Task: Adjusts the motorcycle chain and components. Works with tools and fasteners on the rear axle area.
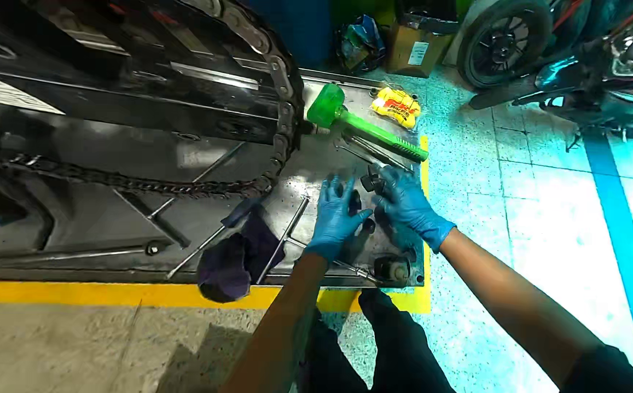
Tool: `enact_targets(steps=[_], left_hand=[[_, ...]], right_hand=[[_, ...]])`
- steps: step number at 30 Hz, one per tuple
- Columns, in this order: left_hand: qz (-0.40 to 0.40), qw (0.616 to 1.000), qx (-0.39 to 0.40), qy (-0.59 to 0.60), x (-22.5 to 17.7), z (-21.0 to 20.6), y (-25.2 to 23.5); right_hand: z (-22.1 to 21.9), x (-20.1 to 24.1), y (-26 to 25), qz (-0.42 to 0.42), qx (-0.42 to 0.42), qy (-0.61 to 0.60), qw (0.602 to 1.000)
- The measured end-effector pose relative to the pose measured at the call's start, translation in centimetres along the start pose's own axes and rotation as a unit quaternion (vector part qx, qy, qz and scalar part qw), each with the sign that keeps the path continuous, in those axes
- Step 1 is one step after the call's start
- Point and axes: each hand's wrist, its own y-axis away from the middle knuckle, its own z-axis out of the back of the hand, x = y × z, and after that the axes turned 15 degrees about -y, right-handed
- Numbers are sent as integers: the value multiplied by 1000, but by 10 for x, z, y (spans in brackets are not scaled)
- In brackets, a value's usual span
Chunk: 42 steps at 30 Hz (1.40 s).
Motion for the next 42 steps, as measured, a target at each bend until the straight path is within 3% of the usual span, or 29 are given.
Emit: enact_targets(steps=[3, 7, 11, 13, 18, 20, 22, 25, 28, 31, 33, 35, 38, 40, 42], left_hand=[[-39, 997, -49, -43, -4, -20, -10], [-104, 989, -60, -88, 3, -21, -37], [-190, 966, -69, -159, 6, -24, -61], [-195, 962, -79, -171, 6, -25, -61], [-100, 976, -31, -189, -2, -2, -54], [-14, 993, -40, -111, -5, 15, -43], [74, 989, -126, 39, -9, 31, -17], [162, 914, -162, 334, -24, 58, 61], [191, 773, -127, 591, -36, 44, 161], [210, 652, -82, 724, -54, 1, 241], [204, 613, -41, 762, -64, -27, 273], [181, 613, 20, 769, -75, -41, 284], [186, 646, 114, 731, -99, -37, 275], [228, 695, 155, 664, -120, -23, 264], [214, 723, 134, 643, -133, -13, 262]], right_hand=[[-28, -19, 0, 54, 67, 44, 995], [-37, -36, -19, 70, 5, 58, 996], [-27, -32, -32, 99, 35, 100, 989], [-27, -36, -20, 128, 20, 105, 986], [-29, -47, 8, 99, 6, 72, 992], [-27, -49, 4, 103, 15, 71, 992], [-28, -53, 0, 139, 0, 83, 987], [-29, -63, -3, 204, -25, 71, 976], [-23, -71, -2, 258, -22, 51, 965], [-14, -79, 5, 306, 16, 55, 950], [-8, -83, 11, 297, 95, 84, 946], [-3, -82, 11, 295, 136, 107, 940], [-2, -71, 5, 262, 126, 106, 951], [4, -59, 8, 179, 127, 77, 972], [22, -40, 30, 92, 144, 52, 984]])
